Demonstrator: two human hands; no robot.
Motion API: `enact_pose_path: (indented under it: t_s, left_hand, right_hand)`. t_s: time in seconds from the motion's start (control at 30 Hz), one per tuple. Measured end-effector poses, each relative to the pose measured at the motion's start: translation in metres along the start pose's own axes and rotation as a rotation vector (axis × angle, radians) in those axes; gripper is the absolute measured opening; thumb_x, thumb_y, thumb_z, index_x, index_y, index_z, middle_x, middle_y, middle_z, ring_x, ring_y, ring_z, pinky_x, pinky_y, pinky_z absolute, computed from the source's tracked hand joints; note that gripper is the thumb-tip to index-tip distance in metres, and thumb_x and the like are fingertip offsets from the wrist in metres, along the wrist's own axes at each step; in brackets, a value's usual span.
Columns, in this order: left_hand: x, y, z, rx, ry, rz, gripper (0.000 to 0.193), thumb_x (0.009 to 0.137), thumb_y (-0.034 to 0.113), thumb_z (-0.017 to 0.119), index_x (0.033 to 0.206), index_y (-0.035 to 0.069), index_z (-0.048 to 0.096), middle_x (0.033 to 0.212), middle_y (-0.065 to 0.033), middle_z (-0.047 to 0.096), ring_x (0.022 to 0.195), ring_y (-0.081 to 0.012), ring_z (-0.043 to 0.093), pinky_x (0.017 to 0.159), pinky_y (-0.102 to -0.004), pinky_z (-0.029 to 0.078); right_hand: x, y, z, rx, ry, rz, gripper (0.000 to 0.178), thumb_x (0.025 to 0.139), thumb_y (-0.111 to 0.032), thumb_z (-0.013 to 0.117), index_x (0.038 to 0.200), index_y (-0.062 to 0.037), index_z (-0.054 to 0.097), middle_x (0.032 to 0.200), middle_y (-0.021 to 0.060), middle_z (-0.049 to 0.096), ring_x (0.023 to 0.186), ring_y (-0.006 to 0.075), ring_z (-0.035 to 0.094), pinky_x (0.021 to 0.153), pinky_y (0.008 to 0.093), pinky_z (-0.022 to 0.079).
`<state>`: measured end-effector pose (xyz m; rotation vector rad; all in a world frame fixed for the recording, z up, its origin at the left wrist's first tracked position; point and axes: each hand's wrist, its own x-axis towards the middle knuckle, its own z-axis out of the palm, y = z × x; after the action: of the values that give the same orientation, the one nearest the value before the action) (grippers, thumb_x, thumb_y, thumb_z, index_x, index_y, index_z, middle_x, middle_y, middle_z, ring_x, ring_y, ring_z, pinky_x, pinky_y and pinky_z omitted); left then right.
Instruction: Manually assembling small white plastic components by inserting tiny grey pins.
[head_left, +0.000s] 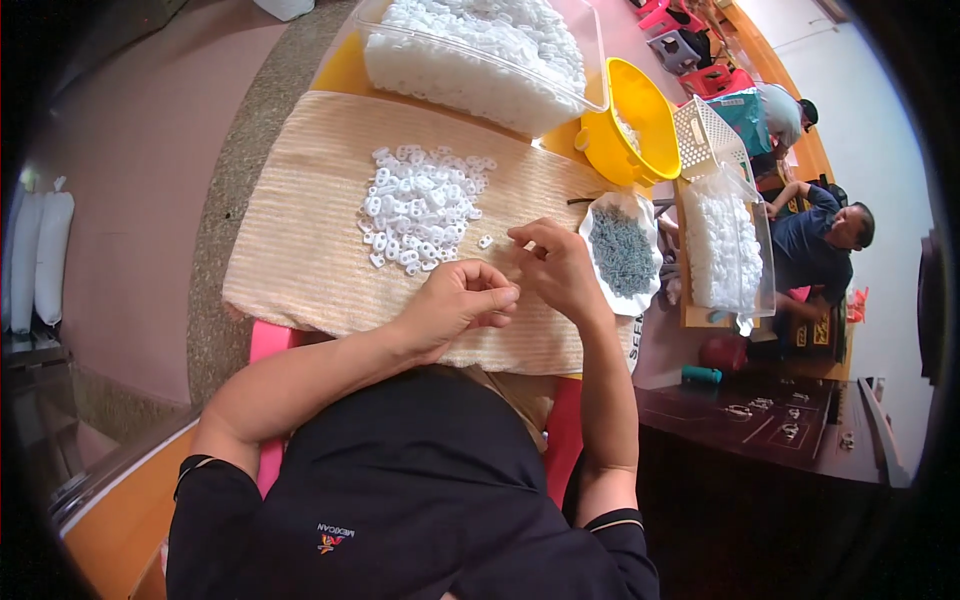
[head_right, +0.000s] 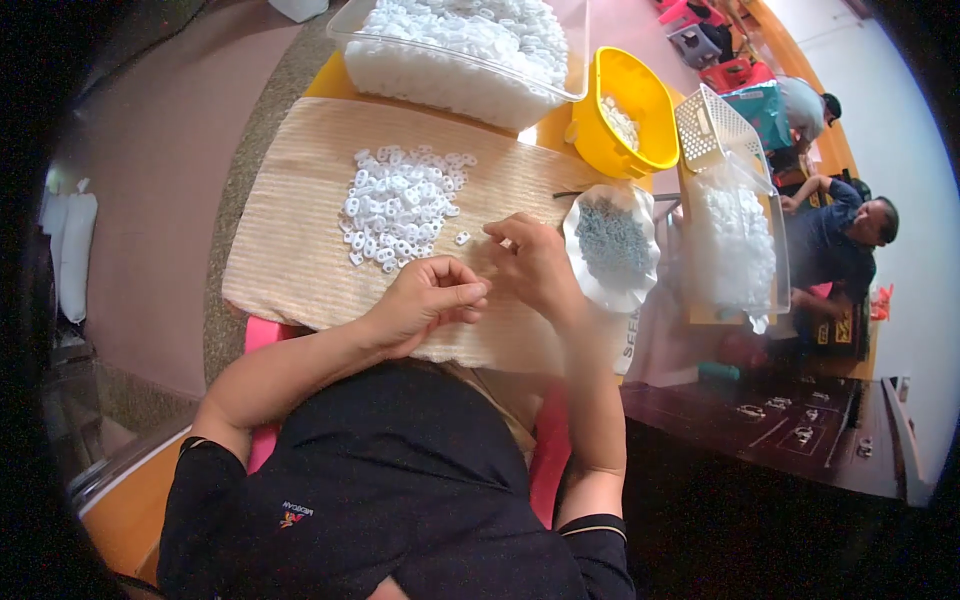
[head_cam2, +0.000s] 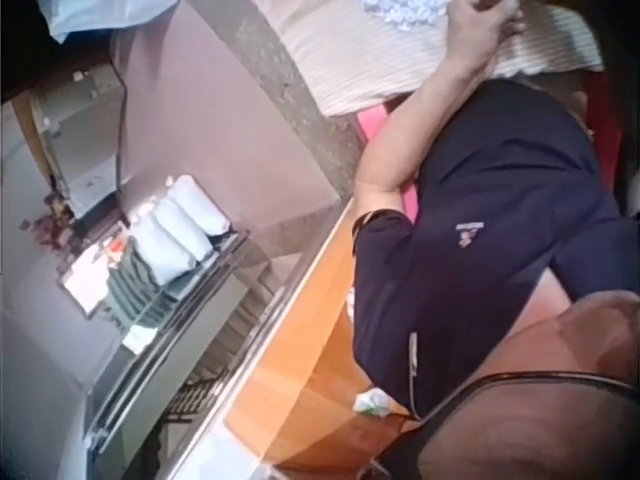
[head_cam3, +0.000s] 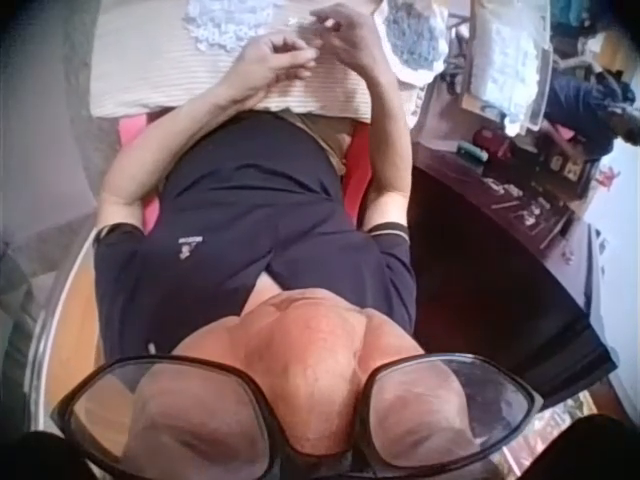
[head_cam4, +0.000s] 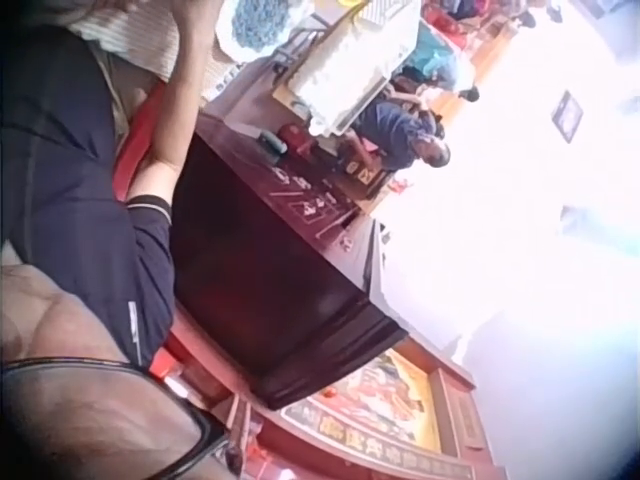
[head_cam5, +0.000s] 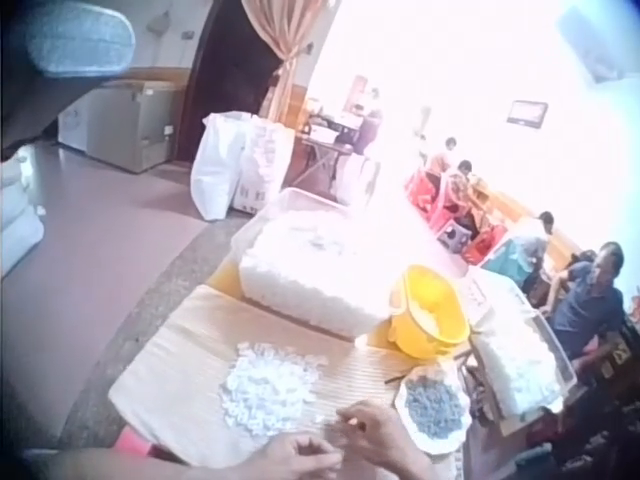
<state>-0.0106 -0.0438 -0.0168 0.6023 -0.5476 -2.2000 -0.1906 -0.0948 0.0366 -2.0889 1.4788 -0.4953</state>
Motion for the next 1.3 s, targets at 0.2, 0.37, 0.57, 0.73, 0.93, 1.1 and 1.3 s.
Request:
enact_pose_path:
  t_s: [0.2,0.37,0.57,0.73,0.93,1.1,1.3]
  left_hand:
    - [-0.001,-0.006,0.0,0.04,0.003,0.023,0.01,0.088,0.008,0.067,0.093,0.002,0.061,0.089,-0.0053,0.063,0.08,-0.0126,0.063,0.073,-0.0258,0.055]
    - [0.0,-0.008,-0.002,0.037,-0.002,0.036,0.01,0.088,0.008,0.066,0.093,0.002,0.06,0.088,-0.0053,0.062,0.079,-0.0129,0.063,0.072,-0.026,0.055]
    - [-0.002,-0.006,0.002,0.023,0.043,0.032,0.011,0.09,0.01,0.065,0.096,0.003,0.059,0.09,-0.0053,0.063,0.079,-0.0124,0.063,0.071,-0.0261,0.055]
    - [-0.005,-0.001,0.008,-0.092,0.155,0.066,0.018,0.094,0.017,0.061,0.105,0.004,0.056,0.093,-0.0047,0.062,0.079,-0.0103,0.061,0.071,-0.0261,0.055]
    - [-0.004,-0.004,0.007,-0.083,0.101,0.084,0.017,0.095,0.018,0.059,0.104,0.005,0.057,0.093,-0.0037,0.063,0.08,-0.0095,0.06,0.072,-0.0263,0.055]
    - [-0.006,-0.003,0.005,-0.074,0.102,0.08,0.014,0.094,0.018,0.059,0.099,0.005,0.059,0.089,-0.0033,0.063,0.079,-0.0096,0.061,0.071,-0.0254,0.056]
    - [-0.004,0.002,0.005,-0.099,0.057,0.045,0.013,0.095,0.018,0.059,0.097,0.005,0.06,0.085,-0.0027,0.065,0.077,-0.0101,0.064,0.068,-0.0244,0.057]
  right_hand:
    - [0.008,-0.012,0.017,-0.145,0.047,-0.081,0.02,0.08,-0.011,0.067,0.099,-0.0024,0.069,0.086,0.0111,0.064,0.071,0.024,0.063,0.065,0.033,0.05]
    - [0.011,-0.015,0.018,-0.219,-0.021,-0.07,0.014,0.079,-0.014,0.068,0.089,-0.0034,0.068,0.088,0.0117,0.063,0.076,0.0299,0.064,0.068,0.0352,0.05]
    - [0.0,-0.006,0.015,0.086,0.0,0.081,0.011,0.081,-0.007,0.069,0.087,0.0014,0.064,0.076,0.0061,0.065,0.068,0.0142,0.064,0.06,0.028,0.05]
    - [-0.02,-0.011,0.013,0.527,0.021,0.153,0.008,0.087,-0.004,0.066,0.089,0.0036,0.063,0.076,0.0039,0.065,0.068,0.0081,0.061,0.061,0.0219,0.049]
    - [-0.037,-0.014,0.02,0.72,0.03,0.154,0.01,0.09,-0.005,0.063,0.093,0.005,0.063,0.078,0.0075,0.067,0.071,0.0111,0.064,0.063,0.0239,0.053]
    - [-0.043,-0.013,0.024,0.798,0.057,0.141,0.012,0.089,-0.004,0.063,0.098,0.0052,0.063,0.082,0.0085,0.067,0.073,0.0117,0.065,0.065,0.0249,0.055]
    - [-0.048,-0.008,0.023,0.89,0.037,0.13,0.016,0.088,-0.001,0.064,0.103,0.0055,0.063,0.087,0.0091,0.067,0.076,0.013,0.065,0.068,0.026,0.056]
